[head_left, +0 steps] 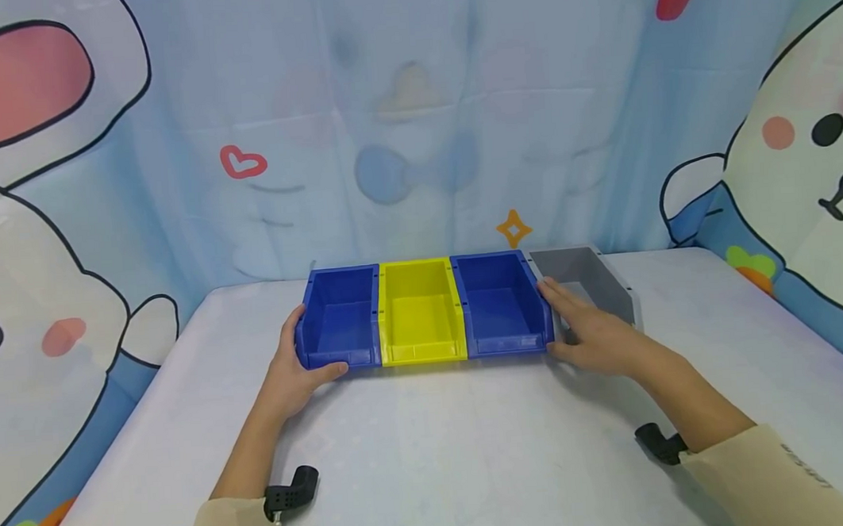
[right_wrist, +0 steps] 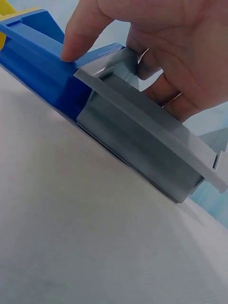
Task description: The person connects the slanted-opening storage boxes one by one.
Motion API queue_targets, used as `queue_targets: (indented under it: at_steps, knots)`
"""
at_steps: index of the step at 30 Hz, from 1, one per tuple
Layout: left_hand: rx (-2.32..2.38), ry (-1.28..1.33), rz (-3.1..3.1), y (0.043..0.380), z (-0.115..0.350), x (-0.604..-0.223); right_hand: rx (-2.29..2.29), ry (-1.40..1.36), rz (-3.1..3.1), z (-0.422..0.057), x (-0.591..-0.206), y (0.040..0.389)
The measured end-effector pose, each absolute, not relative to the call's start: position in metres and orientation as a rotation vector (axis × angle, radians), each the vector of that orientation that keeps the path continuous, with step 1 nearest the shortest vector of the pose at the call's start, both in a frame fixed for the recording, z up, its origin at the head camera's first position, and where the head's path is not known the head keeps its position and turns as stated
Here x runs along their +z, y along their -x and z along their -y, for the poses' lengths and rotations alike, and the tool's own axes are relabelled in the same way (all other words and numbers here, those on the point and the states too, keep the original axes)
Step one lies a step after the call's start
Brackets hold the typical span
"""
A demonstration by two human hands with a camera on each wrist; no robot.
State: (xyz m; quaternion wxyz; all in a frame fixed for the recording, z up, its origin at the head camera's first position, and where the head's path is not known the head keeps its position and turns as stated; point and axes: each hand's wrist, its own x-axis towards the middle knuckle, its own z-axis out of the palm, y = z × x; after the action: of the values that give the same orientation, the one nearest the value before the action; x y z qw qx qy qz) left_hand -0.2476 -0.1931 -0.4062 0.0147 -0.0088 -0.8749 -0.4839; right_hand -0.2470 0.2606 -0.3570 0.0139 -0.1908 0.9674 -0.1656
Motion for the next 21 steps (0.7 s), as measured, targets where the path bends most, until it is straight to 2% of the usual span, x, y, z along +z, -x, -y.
queue_targets:
  at_steps: [21]
  knots:
    - [-1.505, 0.04, 2.729, 0.2468, 0.1971, -0.4063, -0.586, 0.588, -3.056, -0.2561, -0.3663, 0.2475]
